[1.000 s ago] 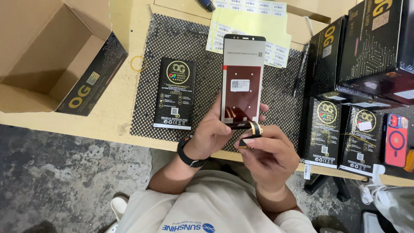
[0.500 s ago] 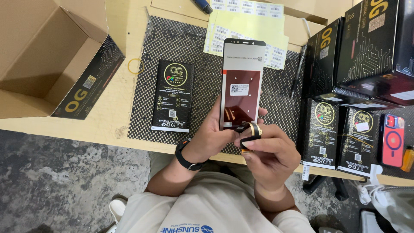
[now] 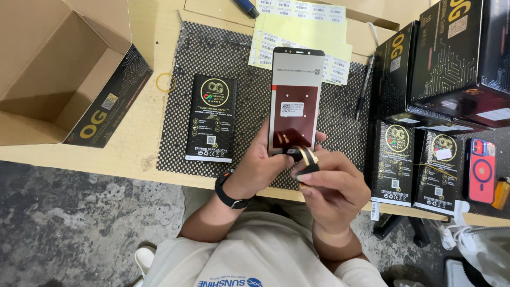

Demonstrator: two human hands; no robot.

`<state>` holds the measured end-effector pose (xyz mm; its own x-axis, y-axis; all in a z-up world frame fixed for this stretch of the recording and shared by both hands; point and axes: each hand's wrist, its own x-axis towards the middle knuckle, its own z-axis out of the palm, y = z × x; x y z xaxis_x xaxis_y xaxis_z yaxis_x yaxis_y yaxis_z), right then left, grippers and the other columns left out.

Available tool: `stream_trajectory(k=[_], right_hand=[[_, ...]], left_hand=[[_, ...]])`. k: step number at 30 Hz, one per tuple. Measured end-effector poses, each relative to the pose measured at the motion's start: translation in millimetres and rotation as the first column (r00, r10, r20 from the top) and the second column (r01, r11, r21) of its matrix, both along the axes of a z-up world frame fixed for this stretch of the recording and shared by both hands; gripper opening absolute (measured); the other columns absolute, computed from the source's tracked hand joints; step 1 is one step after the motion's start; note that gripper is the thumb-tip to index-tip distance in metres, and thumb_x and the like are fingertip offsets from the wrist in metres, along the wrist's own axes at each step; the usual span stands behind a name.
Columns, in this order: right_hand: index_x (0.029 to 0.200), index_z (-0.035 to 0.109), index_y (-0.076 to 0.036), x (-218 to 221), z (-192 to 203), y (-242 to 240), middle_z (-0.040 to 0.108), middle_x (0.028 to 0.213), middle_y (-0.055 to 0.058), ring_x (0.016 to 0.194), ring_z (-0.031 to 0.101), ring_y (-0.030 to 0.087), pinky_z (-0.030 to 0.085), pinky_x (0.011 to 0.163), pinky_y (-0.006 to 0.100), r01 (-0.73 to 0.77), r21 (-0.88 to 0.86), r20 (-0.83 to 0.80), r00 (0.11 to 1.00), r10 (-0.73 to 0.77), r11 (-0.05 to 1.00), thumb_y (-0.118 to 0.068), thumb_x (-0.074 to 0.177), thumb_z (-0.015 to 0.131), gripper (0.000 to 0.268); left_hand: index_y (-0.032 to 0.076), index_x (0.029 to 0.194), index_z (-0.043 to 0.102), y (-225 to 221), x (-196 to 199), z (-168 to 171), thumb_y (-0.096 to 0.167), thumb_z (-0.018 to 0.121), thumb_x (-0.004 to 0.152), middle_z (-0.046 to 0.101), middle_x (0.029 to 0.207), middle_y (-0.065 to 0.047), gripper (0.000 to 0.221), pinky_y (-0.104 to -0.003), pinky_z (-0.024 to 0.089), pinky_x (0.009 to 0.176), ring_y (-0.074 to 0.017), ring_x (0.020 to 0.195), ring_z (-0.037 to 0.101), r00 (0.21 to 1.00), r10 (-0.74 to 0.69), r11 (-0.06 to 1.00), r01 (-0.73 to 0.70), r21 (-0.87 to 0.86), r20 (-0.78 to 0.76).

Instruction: The person places protective stickers on phone screens, stacks the screens, and puts the stack into a box.

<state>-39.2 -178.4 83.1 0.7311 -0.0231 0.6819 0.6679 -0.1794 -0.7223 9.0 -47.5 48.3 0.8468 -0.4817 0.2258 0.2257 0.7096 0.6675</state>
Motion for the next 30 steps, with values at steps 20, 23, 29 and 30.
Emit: stream_trajectory(k=[20, 23, 29, 30], right_hand=[[0.159, 0.028, -0.007, 35, -40, 5, 0.035, 0.153, 0.016, 0.147, 0.031, 0.029, 0.041, 0.117, 0.043, 0.138, -0.213, 0.066, 0.99, -0.127, 0.967, -0.03, 0.091, 0.082, 0.09], [0.158, 0.028, -0.004, 35, -47, 3, 0.034, 0.154, 0.019, 0.145, 0.032, 0.03, 0.042, 0.117, 0.044, 0.133, -0.206, 0.031, 0.991, -0.129, 0.97, -0.025, 0.09, 0.083, 0.09], [0.154, 0.03, 0.001, 33, -52, -7, 0.036, 0.15, 0.023, 0.143, 0.036, 0.034, 0.042, 0.117, 0.049, 0.111, -0.158, 0.006, 0.994, -0.112, 0.981, -0.021, 0.087, 0.083, 0.088], [0.153, 0.031, 0.003, 33, -52, -8, 0.037, 0.148, 0.024, 0.143, 0.037, 0.035, 0.042, 0.118, 0.05, 0.108, -0.145, 0.016, 0.994, -0.107, 0.983, -0.021, 0.088, 0.082, 0.086]], left_hand=[[0.002, 0.145, 0.048, -22, 2, -38, -0.009, 0.056, 0.088, 0.065, 0.125, -0.02, 0.059, -0.046, 0.059, 0.095, -0.0267, 0.115, 0.063, 0.951, 0.234, 0.963, -0.256, -0.089, -0.202], [0.004, 0.147, 0.047, -24, 1, -39, -0.008, 0.056, 0.089, 0.065, 0.127, -0.019, 0.06, -0.046, 0.057, 0.097, -0.0258, 0.117, 0.063, 0.954, 0.233, 0.966, -0.249, -0.068, -0.19], [0.002, 0.154, 0.041, -28, 0, -45, -0.011, 0.055, 0.088, 0.063, 0.132, -0.021, 0.069, -0.047, 0.055, 0.1, -0.0279, 0.12, 0.062, 0.954, 0.211, 0.964, -0.239, -0.119, -0.212], [0.002, 0.155, 0.04, -28, 0, -45, -0.012, 0.056, 0.087, 0.063, 0.133, -0.022, 0.072, -0.047, 0.054, 0.1, -0.0291, 0.121, 0.062, 0.953, 0.199, 0.958, -0.239, -0.161, -0.231]])
